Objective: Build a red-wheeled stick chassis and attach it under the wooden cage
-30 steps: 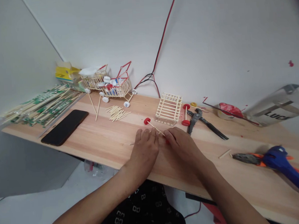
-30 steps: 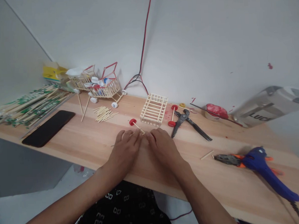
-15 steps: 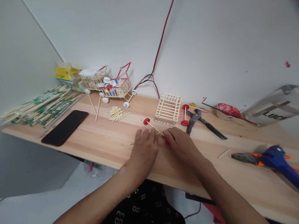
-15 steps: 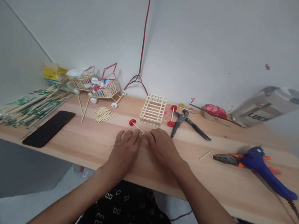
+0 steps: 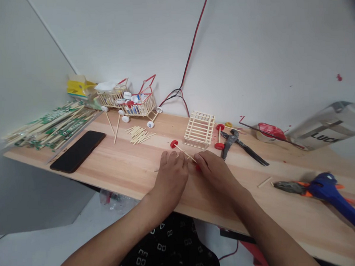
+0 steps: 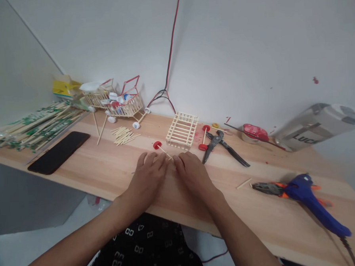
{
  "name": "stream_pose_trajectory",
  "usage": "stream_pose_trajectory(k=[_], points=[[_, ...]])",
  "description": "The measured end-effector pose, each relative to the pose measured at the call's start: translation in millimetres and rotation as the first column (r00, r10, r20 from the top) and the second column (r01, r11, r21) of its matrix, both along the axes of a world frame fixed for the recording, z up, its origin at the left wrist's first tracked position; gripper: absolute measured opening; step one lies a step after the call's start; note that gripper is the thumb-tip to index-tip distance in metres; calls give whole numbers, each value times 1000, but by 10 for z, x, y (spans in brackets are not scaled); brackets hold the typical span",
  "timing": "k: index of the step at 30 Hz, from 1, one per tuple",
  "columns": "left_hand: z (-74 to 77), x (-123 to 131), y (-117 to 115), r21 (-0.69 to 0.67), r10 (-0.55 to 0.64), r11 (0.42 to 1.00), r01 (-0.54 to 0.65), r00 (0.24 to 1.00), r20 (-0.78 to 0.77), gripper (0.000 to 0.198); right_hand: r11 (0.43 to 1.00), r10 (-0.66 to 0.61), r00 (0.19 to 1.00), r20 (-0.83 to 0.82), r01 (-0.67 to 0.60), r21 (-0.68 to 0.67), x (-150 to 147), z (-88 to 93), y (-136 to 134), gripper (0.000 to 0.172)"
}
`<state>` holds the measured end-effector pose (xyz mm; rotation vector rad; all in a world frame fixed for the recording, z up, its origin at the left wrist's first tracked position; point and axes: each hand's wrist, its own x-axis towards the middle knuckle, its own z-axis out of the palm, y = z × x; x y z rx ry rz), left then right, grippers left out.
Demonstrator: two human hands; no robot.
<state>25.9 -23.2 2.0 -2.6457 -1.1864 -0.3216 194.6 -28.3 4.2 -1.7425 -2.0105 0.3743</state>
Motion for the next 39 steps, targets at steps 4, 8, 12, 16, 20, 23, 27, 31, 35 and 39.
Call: stream_pose_trajectory(k=[4, 8, 12, 16, 20, 23, 27, 31, 35, 39], points=[[42, 3, 6, -8, -1, 1000, 2, 1000, 11, 34, 1000, 1, 1000, -11, -1, 7, 9, -18, 1, 35], [84, 3, 14, -48, 3, 999, -2, 1000, 5, 34, 1000, -1, 1000, -8, 1, 9, 17, -31, 9, 34], [120, -5, 22, -105, -4, 994, 5, 1000, 6, 35, 1000, 1, 1000, 0, -1, -3, 16, -26, 12, 34], [125, -57, 36, -136, -42, 989, 51, 997, 65, 36, 1000, -1, 1000, -8, 1, -9, 5, -6, 5, 34], [165, -205, 136, -135, -106, 981, 138, 970, 219, 37, 1000, -4, 1000, -13, 4, -22, -7, 23, 1, 34], [228, -384, 323, -95, -118, 982, 161, 928, 353, 34, 999, -21, 999, -33, 20, -34, -8, 38, 2, 34], [253, -630, 641, -173, -32, 974, 144, 850, 526, 32, 999, -26, 999, -36, 25, -33, 4, 37, 7, 35], [187, -742, 884, -435, 236, 899, 52, 778, 582, 24, 1000, -23, 999, -26, 22, -13, 17, 20, 13, 35], [116, -679, 1011, -574, 330, 813, 101, 732, 596, 30, 1000, -26, 999, -31, 25, -8, 23, 15, 25, 36], [69, -563, 1066, -573, 294, 808, 138, 747, 596, 33, 999, -35, 998, -48, 33, -32, 30, 37, 25, 37]])
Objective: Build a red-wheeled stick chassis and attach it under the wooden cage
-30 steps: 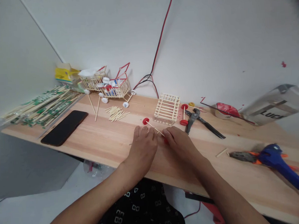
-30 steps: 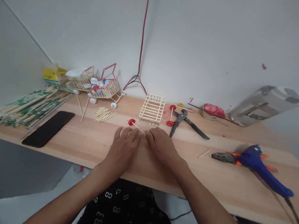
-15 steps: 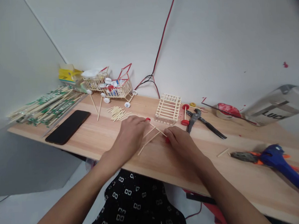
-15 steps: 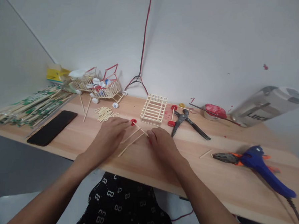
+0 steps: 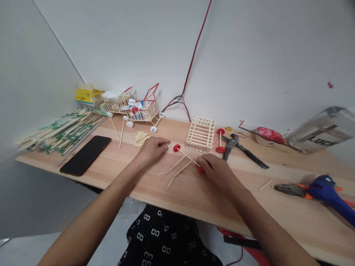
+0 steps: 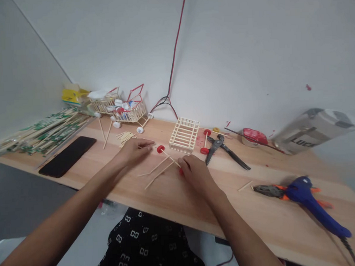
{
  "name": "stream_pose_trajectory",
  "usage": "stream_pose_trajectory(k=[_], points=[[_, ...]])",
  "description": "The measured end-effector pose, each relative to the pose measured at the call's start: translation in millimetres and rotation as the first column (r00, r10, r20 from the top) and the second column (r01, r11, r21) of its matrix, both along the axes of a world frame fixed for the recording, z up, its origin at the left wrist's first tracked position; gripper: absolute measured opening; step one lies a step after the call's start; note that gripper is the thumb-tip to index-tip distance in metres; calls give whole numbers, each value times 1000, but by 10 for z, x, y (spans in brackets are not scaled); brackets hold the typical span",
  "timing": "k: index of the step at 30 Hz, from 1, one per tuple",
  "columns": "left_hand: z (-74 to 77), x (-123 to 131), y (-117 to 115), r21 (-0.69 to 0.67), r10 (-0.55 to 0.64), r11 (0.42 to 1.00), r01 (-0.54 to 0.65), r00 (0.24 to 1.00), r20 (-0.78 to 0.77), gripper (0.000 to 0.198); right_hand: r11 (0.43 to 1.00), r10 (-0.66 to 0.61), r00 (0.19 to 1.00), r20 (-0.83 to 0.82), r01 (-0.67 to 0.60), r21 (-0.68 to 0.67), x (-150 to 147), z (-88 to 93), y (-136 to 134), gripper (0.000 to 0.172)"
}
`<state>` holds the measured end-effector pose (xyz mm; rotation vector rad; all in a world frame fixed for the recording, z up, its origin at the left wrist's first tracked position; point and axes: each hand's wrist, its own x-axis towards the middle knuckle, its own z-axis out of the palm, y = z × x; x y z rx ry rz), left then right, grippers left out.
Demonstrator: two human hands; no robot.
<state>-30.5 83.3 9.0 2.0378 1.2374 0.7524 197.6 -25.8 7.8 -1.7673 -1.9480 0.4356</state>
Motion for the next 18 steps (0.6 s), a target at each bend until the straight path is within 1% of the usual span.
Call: stream_pose_trajectory(k=[4, 7, 10, 12, 13, 16, 18], points=[[-6, 16, -62, 22, -41, 999, 40, 999, 10, 33, 1000, -21, 1000, -21, 20, -12, 13, 20, -14, 38], [24, -70, -228, 35, -43, 998, 42, 998, 35, 28, 1000, -17, 1000, -24, 17, -8, 21, 12, -17, 38], [39, -207, -466, 123, -24, 992, 14, 996, 80, 23, 1000, -13, 1000, -20, 13, 2, 24, -3, -13, 38], [17, -298, -630, 173, -40, 985, 13, 987, 154, 22, 1000, -15, 1000, -16, 15, 3, 25, -7, -12, 39], [-4, -337, -708, 201, -64, 979, 31, 985, 158, 23, 1000, -18, 1000, -16, 18, 1, 25, -7, -13, 39], [-86, -424, -905, 349, -147, 931, 108, 985, 88, 26, 1000, -16, 999, -28, 16, -9, 28, 3, -20, 39], [-138, -455, -1002, 397, -151, 910, 120, 987, 46, 27, 1000, -18, 999, -47, 18, -13, 32, 13, -26, 40]])
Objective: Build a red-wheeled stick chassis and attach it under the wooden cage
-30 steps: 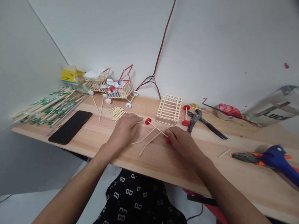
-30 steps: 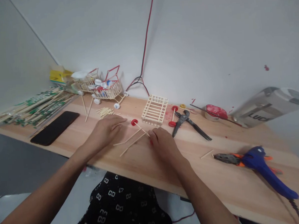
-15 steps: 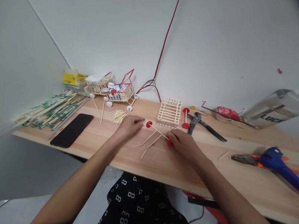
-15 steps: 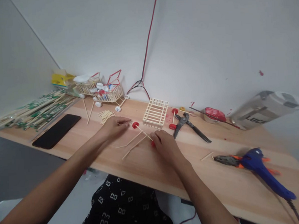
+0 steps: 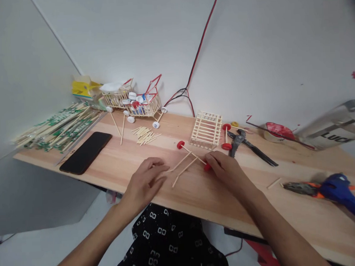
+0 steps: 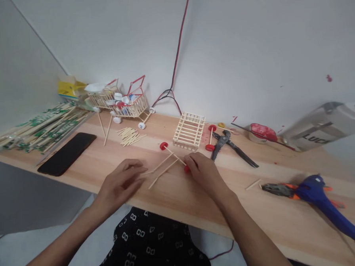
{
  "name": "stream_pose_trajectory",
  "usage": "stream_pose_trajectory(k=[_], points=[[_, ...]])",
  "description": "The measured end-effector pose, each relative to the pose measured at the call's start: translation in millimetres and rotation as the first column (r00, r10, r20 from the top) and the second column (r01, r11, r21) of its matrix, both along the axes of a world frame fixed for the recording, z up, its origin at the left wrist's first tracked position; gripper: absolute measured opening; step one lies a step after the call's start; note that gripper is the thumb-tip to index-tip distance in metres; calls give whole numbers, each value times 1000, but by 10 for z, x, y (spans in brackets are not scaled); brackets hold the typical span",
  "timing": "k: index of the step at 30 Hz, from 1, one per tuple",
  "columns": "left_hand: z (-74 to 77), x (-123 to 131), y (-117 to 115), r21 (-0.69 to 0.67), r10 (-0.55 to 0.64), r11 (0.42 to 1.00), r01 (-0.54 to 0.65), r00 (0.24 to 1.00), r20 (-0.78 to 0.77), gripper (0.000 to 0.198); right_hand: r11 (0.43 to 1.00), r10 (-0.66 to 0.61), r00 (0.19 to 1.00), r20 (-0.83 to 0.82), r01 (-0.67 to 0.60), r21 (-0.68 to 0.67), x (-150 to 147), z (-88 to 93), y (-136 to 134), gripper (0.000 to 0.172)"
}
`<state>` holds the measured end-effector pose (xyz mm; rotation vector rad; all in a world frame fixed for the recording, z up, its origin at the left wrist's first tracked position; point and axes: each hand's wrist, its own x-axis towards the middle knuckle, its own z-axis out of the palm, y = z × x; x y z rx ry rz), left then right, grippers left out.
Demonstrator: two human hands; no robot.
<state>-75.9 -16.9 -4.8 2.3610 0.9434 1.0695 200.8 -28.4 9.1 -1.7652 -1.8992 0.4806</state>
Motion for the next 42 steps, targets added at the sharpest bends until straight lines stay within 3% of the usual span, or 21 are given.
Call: stream_pose_trajectory(k=[5, 12, 26, 31, 37, 42], points=[[-70, -2, -131, 140, 8, 990, 3, 997, -75, 30, 1000, -26, 999, -39, 25, -14, 2, 17, -8, 39], [-128, 128, -254, 389, 144, 919, -61, 972, -187, 23, 1000, -14, 1000, -19, 14, -10, -2, 20, -12, 39], [-160, 213, -276, 416, 71, 909, -20, 992, -107, 22, 1000, -8, 1000, -24, 9, 11, 8, 10, -21, 29], [-175, 219, -276, 409, 55, 912, -10, 994, -98, 20, 996, -30, 999, -15, 32, 82, 15, -45, -27, 23], [-188, 233, -280, 416, 74, 909, -31, 993, -88, 20, 996, 11, 1000, 19, -13, 90, 3, -44, -26, 24], [-194, 243, -286, 381, 85, 923, -57, 995, -57, 20, 998, 18, 999, 50, -21, 54, -3, 13, -31, 35]])
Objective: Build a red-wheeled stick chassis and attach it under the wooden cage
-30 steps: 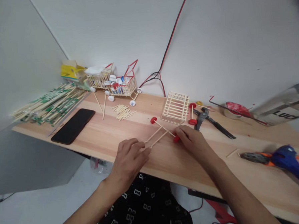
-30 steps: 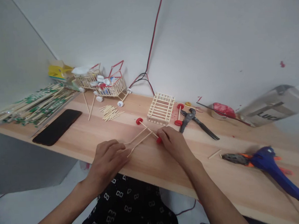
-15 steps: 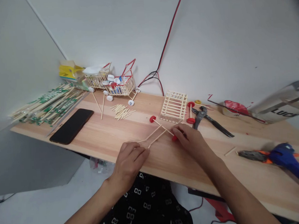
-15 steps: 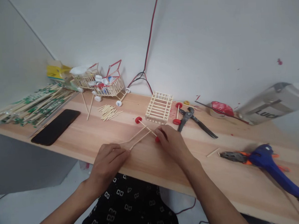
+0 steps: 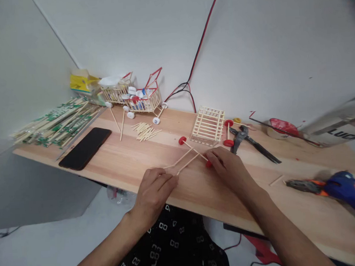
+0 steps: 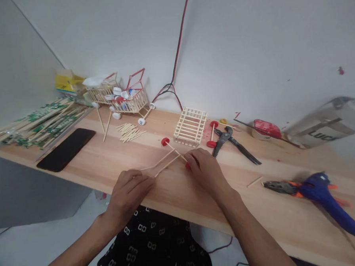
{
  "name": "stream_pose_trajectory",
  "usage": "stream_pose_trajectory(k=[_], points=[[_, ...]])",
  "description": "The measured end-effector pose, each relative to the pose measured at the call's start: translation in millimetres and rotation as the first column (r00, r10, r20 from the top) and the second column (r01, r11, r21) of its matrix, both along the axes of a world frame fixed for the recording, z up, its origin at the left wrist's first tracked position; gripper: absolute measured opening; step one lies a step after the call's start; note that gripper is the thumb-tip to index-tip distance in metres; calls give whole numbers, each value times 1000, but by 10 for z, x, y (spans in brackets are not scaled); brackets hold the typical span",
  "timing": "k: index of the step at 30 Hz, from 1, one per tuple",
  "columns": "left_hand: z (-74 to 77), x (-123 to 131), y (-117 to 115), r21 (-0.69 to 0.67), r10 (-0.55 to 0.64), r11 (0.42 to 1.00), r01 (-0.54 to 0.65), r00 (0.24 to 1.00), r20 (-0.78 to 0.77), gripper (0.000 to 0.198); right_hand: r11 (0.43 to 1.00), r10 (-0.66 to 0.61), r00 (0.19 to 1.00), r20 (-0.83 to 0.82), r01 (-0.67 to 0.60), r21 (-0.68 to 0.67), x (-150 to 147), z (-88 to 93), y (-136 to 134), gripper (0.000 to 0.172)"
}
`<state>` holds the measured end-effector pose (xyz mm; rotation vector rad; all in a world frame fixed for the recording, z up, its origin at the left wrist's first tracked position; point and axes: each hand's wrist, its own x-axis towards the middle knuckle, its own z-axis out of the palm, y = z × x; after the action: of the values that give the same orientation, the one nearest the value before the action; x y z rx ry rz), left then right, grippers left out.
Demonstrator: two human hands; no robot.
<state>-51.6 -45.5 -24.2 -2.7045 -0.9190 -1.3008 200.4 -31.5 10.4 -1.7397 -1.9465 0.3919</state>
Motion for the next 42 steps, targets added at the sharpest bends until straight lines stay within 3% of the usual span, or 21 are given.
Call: stream_pose_trajectory(k=[3, 6, 9, 17, 23, 27, 35, 42], points=[[76, -52, 1, -95, -17, 995, 25, 996, 82, 19, 1000, -4, 1000, -19, 3, -20, 4, 20, -4, 36], [183, -155, 42, -193, 104, 979, -66, 975, 195, 24, 999, -14, 999, -30, 13, -30, 4, 29, -8, 37], [248, -255, 131, -257, 194, 956, -140, 961, 197, 22, 999, -21, 999, -31, 20, -29, 6, 28, -7, 37], [267, -244, 465, -357, 205, 925, -130, 962, 181, 17, 999, -50, 997, -62, 49, -24, 50, -20, 6, 38], [320, -86, 838, -553, 252, 820, -149, 961, 116, 17, 998, -62, 992, -109, 60, -22, 37, -4, 7, 41], [334, 66, 1052, -609, 182, 785, -113, 982, 52, 24, 997, -76, 991, -113, 73, -30, 33, -9, 13, 42], [294, 319, 1293, -573, 14, 819, -28, 1000, -28, 33, 997, -45, 998, -45, 42, -62, 38, 9, 38, 44], [292, 404, 1391, -570, -154, 812, 127, 988, 1, 32, 993, -35, 998, -55, 28, -111, 46, 41, -6, 24]])
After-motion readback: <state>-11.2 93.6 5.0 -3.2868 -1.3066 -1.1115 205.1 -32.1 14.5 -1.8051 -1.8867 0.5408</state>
